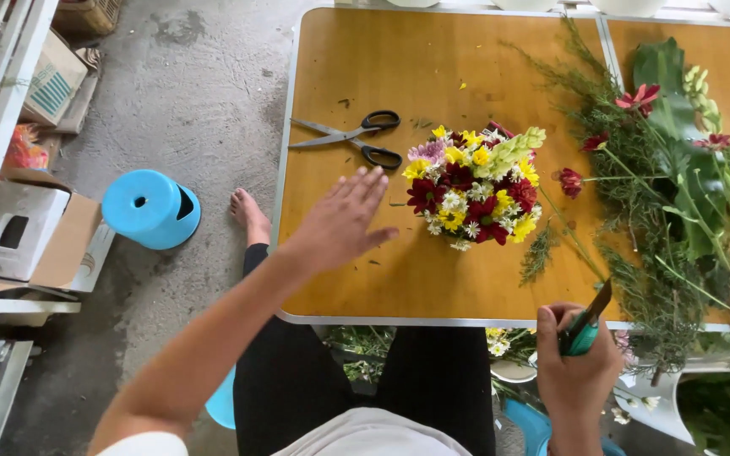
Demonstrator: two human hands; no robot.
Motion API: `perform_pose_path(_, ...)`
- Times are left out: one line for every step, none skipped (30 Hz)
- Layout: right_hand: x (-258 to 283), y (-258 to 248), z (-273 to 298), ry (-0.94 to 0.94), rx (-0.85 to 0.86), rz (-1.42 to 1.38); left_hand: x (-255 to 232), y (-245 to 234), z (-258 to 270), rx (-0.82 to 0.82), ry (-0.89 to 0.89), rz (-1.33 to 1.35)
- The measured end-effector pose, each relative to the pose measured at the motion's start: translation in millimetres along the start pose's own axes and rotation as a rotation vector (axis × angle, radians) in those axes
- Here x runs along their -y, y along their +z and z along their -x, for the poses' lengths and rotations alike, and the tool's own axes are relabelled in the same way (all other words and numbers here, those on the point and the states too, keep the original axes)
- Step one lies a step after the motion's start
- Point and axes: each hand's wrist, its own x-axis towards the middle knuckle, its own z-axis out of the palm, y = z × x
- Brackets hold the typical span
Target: The person arranges a bouquet of flowers on a wooden table, using scissors to trim stems and a utility knife to cut tape. They add small white flowers to the arrangement and adjust the positioning of the blooms.
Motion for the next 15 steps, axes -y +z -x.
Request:
perform_pose_path(4, -6, 7, -0.007, 0.001, 0.002, 0, 1, 2, -0.005, -0.003, 0.004)
perform_pose_path(8, -9, 9, 0.001, 0.01, 0.013, 1, -3, 0, 0.076, 0.043, 0.02)
perform_pose_path(11, -11, 10, 0.01, 0.02, 0.025, 3, -6, -3, 0.158, 0.088, 0.035)
perform_pose_path(7, -13, 14, 0.008, 0.018, 0.025, 2, -2, 1, 0.156, 0.089, 0.035)
perform_pose_path(2, -13, 18, 0.018, 0.001, 0.008, 1, 4, 5, 0.136, 0.192, 0.01)
perform_pose_path(-3, -14, 24, 0.032, -0.012, -0.007, 0, 11, 9, 0.121, 0.296, -0.013)
perform_pose_path(-3, -16, 27, 0.035, -0.01, -0.005, -6, 14, 23, 0.124, 0.297, -0.01)
perform_pose_path(-3, -18, 29, 0.056, -0.019, -0.008, -13, 17, 37, 0.089, 0.4, 0.058)
perform_pose_path(-3, -20, 32, 0.077, -0.028, -0.01, -20, 20, 52, 0.052, 0.503, 0.127)
perform_pose_path(-8, -20, 32, 0.082, -0.026, -0.008, -27, 28, 70, 0.057, 0.505, 0.13)
perform_pose_path(-12, -20, 32, 0.076, -0.014, -0.01, -34, 35, 88, 0.04, 0.623, 0.195)
perform_pose_path(-17, -21, 32, 0.069, -0.002, -0.013, -41, 42, 107, 0.02, 0.741, 0.261)
perform_pose_path(-23, -22, 30, 0.073, 0.002, -0.011, -46, 36, 116, 0.024, 0.741, 0.265)
perform_pose_path(-28, -22, 28, 0.042, 0.008, 0.021, -49, 29, 125, 0.106, 0.795, 0.404)
perform_pose_path(-33, -23, 27, 0.012, 0.015, 0.052, -54, 23, 134, 0.188, 0.847, 0.545)
